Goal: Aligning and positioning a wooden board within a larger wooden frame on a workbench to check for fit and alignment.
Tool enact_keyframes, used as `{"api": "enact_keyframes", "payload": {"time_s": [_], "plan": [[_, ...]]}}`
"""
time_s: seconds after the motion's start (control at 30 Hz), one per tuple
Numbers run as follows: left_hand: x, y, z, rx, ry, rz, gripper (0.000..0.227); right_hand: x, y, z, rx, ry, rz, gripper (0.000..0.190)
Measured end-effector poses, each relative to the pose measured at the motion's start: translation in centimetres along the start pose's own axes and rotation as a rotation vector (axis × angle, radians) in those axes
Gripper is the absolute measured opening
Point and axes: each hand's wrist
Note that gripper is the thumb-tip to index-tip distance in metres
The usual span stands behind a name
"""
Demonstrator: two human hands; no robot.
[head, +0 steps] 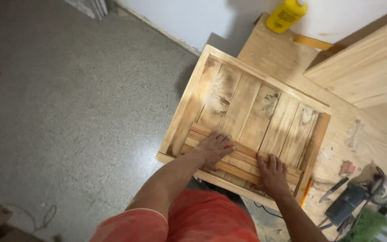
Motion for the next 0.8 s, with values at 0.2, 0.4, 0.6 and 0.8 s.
{"api": "enact_keyframes", "payload": {"time_s": [0.2, 0.4, 0.6, 0.8], "plan": [[0.0, 2.1, -1.7, 0.103, 0.026, -0.071, 0.094, -0.5, -0.8, -1.8, -0.193, 0.008, 0.058, 0.143], [0.2, 2.5, -3.8, 0.026, 0.053, -0.016, 0.093, -1.1, 0.2, -2.8, -0.231, -0.072, 0.113, 0.143], [0.2, 1.5, -2.5, 0.028, 0.108, -0.036, 0.103, -1.5, 0.2, -4.3, -0.229, -0.092, 0.085, 0.137], [0.2, 0.6, -1.8, 0.026, 0.123, -0.059, 0.104, -1.2, 0.2, -4.1, -0.191, -0.077, 0.075, 0.139]]}}
Point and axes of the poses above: each hand's wrist, its own y-axis away from the middle knuckle, its own z-axis out of the palm, x = y × z, and after that the axes turned 6 degrees about -x, right-handed
